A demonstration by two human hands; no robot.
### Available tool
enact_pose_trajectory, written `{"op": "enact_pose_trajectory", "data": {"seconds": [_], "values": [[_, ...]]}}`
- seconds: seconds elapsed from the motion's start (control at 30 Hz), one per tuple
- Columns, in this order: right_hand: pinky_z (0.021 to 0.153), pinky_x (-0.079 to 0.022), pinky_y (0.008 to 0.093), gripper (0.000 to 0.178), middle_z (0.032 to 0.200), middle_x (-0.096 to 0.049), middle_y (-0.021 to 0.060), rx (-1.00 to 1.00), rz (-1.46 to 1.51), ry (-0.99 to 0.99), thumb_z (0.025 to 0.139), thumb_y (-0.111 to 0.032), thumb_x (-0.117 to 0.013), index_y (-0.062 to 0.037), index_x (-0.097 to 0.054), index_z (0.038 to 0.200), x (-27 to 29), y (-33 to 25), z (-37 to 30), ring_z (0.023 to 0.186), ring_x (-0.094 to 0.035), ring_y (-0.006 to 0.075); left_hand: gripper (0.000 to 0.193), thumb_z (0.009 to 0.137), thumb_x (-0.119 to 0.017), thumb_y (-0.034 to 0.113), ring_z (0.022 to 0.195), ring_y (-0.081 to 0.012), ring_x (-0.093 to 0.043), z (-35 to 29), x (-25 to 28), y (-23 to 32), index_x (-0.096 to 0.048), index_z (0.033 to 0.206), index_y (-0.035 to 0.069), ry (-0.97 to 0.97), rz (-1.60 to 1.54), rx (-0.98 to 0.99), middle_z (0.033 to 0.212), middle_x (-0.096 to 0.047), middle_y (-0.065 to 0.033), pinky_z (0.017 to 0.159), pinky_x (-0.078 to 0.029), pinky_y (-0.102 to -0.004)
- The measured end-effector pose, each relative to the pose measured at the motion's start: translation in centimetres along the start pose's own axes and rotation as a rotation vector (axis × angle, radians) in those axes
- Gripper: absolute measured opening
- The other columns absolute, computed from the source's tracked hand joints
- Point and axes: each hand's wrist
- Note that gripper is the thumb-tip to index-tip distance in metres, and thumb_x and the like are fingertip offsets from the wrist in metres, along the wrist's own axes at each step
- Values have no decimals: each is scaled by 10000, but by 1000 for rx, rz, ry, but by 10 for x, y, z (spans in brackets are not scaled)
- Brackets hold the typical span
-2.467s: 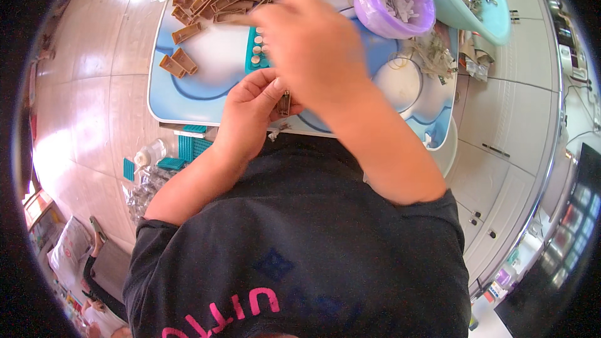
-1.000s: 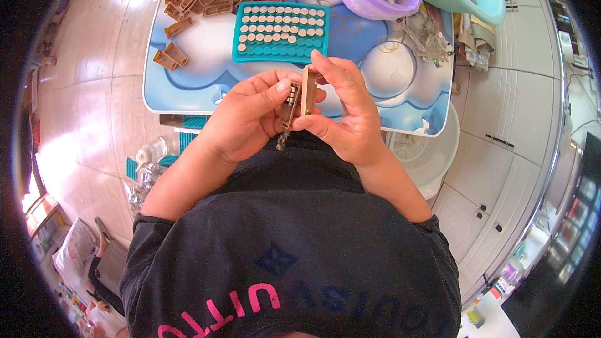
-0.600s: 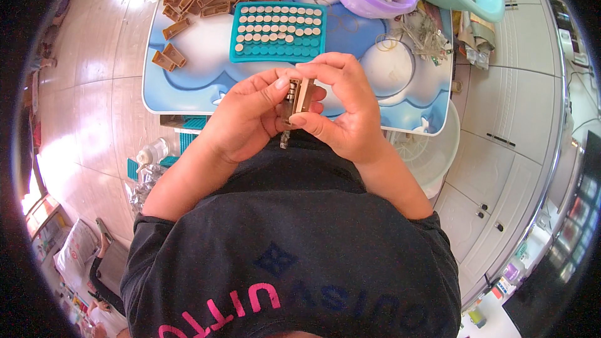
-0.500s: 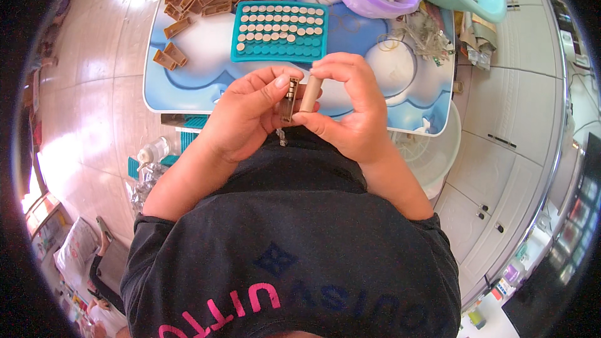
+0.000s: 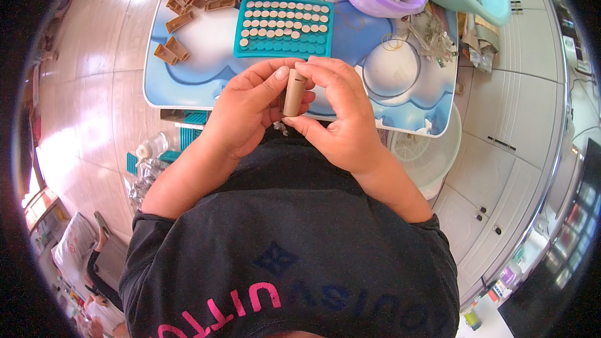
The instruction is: The person assembles small plastic components by hand, inserting white beads and other parts into brown plastic housings.
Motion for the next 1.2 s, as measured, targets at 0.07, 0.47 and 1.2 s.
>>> {"op": "enact_pose_trajectory", "data": {"seconds": [0.07,0.47,1.2], "values": [[925,-405,398,604,1148,-542,135,2,5,6,598,-93,-787,-43,-544,1149,-5,3,0,1081,-507,318,336,971,-430,244,904,-194,-623,-1,2,0,-494,1189,-3,-2,-14,-6,1039,-595,-113,789,-524,-313],[989,-363,412,620,1193,-569,60,-8,4,-66,570,-65,-789,-71,-557,1145,-9,9,5,1173,-456,321,486,990,-310,380,934,-231,-612,-5,0,5,-505,1186,-19,42,17,-28,1037,-587,-134,833,-507,-352],[873,-428,323,397,1084,-565,102,-121,110,-59,705,-110,-734,-40,-619,1079,6,9,8,1002,-545,249,659,832,-574,-44,980,-205,-613,-10,2,-5,-224,1388,-2,-21,761,-451,1063,-613,-155,852,-484,-314]]}}
Point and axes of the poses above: each hand's wrist, its own z-axis towards the middle knuckle, its own x-axis out of the back of the hand, y = z × x
